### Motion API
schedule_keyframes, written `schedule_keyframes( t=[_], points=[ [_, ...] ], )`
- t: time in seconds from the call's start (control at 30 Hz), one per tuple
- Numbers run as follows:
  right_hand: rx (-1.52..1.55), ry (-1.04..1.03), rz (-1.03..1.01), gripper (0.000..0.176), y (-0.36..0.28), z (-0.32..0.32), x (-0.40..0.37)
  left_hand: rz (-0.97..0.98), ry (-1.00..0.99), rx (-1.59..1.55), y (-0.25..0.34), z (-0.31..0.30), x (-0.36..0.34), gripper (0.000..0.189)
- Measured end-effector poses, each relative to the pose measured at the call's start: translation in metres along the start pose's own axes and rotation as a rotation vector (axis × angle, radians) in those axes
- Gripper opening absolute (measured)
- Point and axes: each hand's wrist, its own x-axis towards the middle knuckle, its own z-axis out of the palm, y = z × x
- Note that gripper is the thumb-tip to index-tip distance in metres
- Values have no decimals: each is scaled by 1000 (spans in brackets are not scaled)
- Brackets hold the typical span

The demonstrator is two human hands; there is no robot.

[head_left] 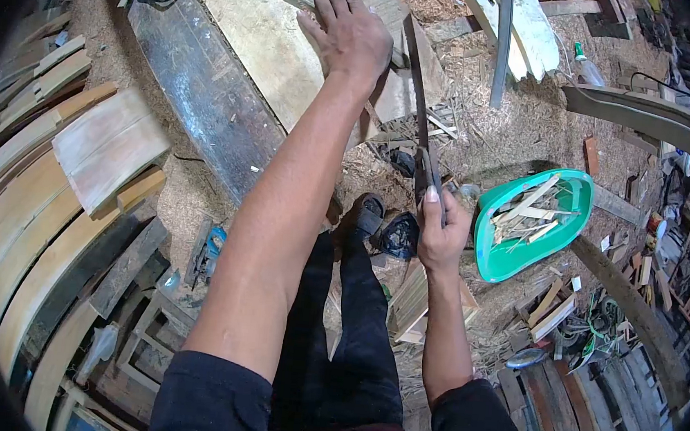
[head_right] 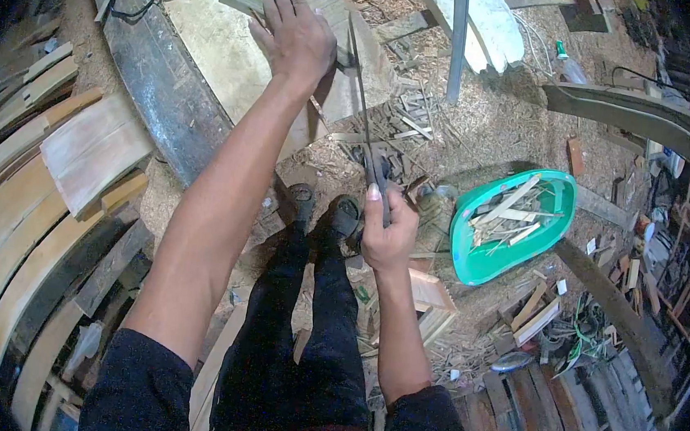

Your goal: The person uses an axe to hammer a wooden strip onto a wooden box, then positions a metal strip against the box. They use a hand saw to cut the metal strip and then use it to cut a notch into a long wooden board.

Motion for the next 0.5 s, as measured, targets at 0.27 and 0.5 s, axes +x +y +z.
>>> schedule_keyframes(
  t=[0.27,0.5],
  points=[
    [56,12,44,32,-4,-4,-2,8,28,6,0,3,-2,64],
    [63,-10,67,31,1,-7,0,-2,40,-7,-2,5,0,64]
  ],
)
